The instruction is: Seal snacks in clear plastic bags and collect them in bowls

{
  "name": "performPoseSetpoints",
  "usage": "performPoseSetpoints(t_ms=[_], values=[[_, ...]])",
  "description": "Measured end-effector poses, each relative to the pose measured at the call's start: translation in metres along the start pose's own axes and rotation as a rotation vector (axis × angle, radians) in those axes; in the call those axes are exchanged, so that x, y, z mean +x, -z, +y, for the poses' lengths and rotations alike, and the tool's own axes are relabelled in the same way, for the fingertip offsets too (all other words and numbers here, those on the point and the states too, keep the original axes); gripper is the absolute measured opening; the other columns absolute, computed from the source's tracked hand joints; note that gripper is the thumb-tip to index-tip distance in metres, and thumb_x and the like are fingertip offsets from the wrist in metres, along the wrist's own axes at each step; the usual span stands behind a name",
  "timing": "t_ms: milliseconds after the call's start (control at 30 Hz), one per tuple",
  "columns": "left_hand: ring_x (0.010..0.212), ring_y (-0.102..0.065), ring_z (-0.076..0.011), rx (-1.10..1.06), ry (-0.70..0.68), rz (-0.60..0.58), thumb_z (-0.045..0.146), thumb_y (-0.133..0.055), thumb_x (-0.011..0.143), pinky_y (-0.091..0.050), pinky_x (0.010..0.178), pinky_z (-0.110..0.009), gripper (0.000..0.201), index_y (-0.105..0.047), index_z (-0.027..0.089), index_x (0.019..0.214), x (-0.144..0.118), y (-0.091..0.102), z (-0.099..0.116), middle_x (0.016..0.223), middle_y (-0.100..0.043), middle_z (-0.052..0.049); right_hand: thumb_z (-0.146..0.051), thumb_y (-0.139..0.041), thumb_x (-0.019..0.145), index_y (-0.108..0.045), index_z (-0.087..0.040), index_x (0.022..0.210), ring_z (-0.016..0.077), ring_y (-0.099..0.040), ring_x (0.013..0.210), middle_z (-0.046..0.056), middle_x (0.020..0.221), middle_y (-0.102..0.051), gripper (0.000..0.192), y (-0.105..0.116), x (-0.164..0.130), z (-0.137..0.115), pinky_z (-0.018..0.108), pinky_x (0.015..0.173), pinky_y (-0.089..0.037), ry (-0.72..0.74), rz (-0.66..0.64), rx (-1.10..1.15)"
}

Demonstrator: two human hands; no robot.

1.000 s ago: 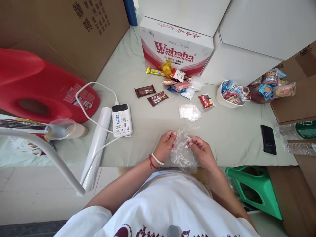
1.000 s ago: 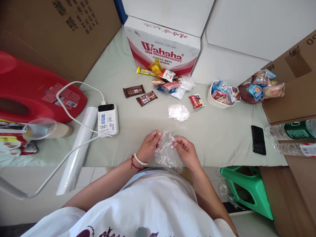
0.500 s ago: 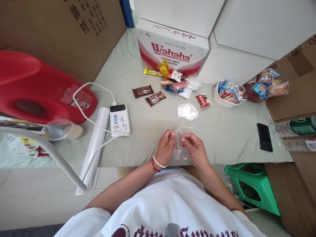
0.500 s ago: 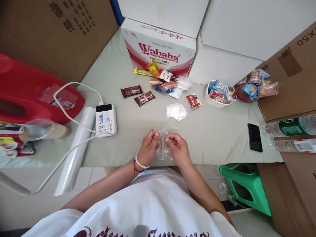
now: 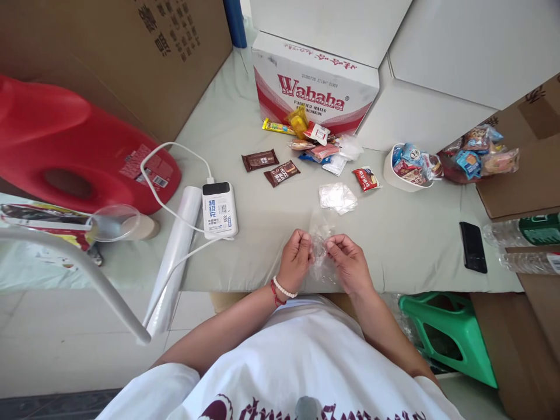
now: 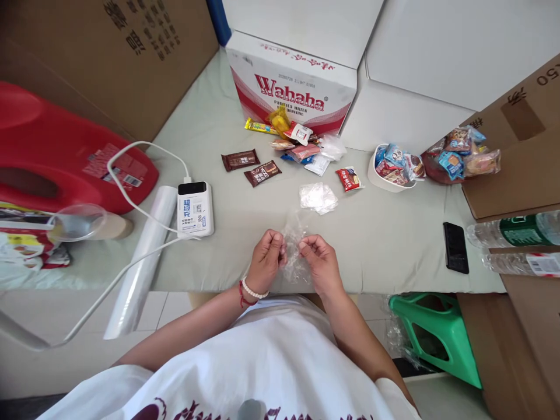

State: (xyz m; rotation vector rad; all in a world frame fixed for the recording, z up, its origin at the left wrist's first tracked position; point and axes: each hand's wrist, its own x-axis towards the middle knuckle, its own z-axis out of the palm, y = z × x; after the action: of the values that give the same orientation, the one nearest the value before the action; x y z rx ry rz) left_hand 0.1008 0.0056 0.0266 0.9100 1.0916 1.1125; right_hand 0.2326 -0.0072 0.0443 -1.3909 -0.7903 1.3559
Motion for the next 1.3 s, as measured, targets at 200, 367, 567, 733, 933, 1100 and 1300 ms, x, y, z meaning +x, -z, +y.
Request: performPoseSetpoints(t_ms=[200,367,567,733,933,1100,1300], values=[[0.046,-0.036,-0.0047,-0.143,0.047,0.138,0.074,-0.060,0.088,-0.030,0.041,-0.021,0.055,-0.044,0.022,0.079,0.010,0.010,-0.004,0.067,-0.044,0.008,-0.052,-0.085,0.075,-0.062,-0.024,0.086,0.0145,-0.063,0.081,0.003,0.100,-0.072,0.038,0.021,-0.004,-0.016,0.028,0.072,-0.056,-0.073,0.002,0.119],[0.046,-0.038,-0.0032,-0.171,0.015,0.182,0.068,-0.063,0.089,-0.030,0.042,-0.019,0.051,-0.044,0.022,0.079,0.017,0.025,-0.004,0.069,-0.045,0.008,-0.045,-0.088,0.075,-0.067,-0.024,0.086,0.0136,-0.065,0.083,0.001,0.099,-0.071,0.032,0.056,-0.009,-0.019,0.025,0.066,-0.057,-0.060,0.082,0.135],[0.046,-0.039,-0.0028,-0.157,-0.013,0.195,0.064,-0.063,0.092,-0.031,0.044,-0.019,0.048,-0.044,0.021,0.080,0.019,0.034,0.003,0.069,-0.045,0.008,-0.043,-0.089,0.075,-0.069,-0.024,0.084,0.0132,-0.064,0.083,0.002,0.098,-0.069,0.029,0.089,-0.017,-0.023,0.025,0.068,-0.059,0.032,0.185,0.076],[0.044,-0.035,-0.0031,-0.190,0.034,0.088,0.063,-0.068,0.088,-0.025,0.041,-0.019,0.049,-0.044,0.022,0.080,0.018,0.042,0.024,0.069,-0.046,0.007,-0.044,-0.087,0.076,-0.066,-0.026,0.086,0.0135,-0.065,0.074,0.002,0.097,-0.072,0.030,0.119,-0.022,-0.035,0.024,0.060,-0.056,0.031,0.192,0.101],[0.052,-0.045,-0.0055,-0.016,0.140,0.029,0.063,-0.071,0.083,-0.032,0.045,-0.018,0.047,-0.051,0.021,0.084,0.033,0.058,0.026,0.076,-0.054,0.004,-0.052,-0.093,0.064,-0.064,-0.024,0.082,0.0174,-0.068,0.072,0.004,0.091,-0.074,0.044,0.134,0.004,-0.024,0.029,0.059,-0.057,-0.080,0.189,-0.028],[0.092,-0.066,-0.0180,0.219,0.082,0.204,0.063,-0.071,0.081,-0.052,0.068,-0.027,0.060,-0.052,0.021,0.121,0.033,0.051,0.019,0.104,-0.066,-0.006,-0.057,-0.094,0.062,-0.063,-0.022,0.083,0.0214,-0.074,0.084,0.003,0.090,-0.074,0.050,0.119,0.017,-0.011,0.036,0.075,-0.062,-0.096,0.146,-0.028],[0.063,-0.061,-0.0086,0.411,0.113,0.092,0.027,-0.087,0.064,-0.051,0.067,-0.029,0.097,-0.041,0.026,0.149,0.022,0.042,0.027,0.114,-0.064,-0.005,-0.053,-0.094,0.061,-0.060,-0.023,0.085,0.0177,-0.073,0.071,0.005,0.094,-0.077,0.052,0.124,0.017,-0.016,0.025,0.055,-0.056,-0.131,0.193,0.045]])
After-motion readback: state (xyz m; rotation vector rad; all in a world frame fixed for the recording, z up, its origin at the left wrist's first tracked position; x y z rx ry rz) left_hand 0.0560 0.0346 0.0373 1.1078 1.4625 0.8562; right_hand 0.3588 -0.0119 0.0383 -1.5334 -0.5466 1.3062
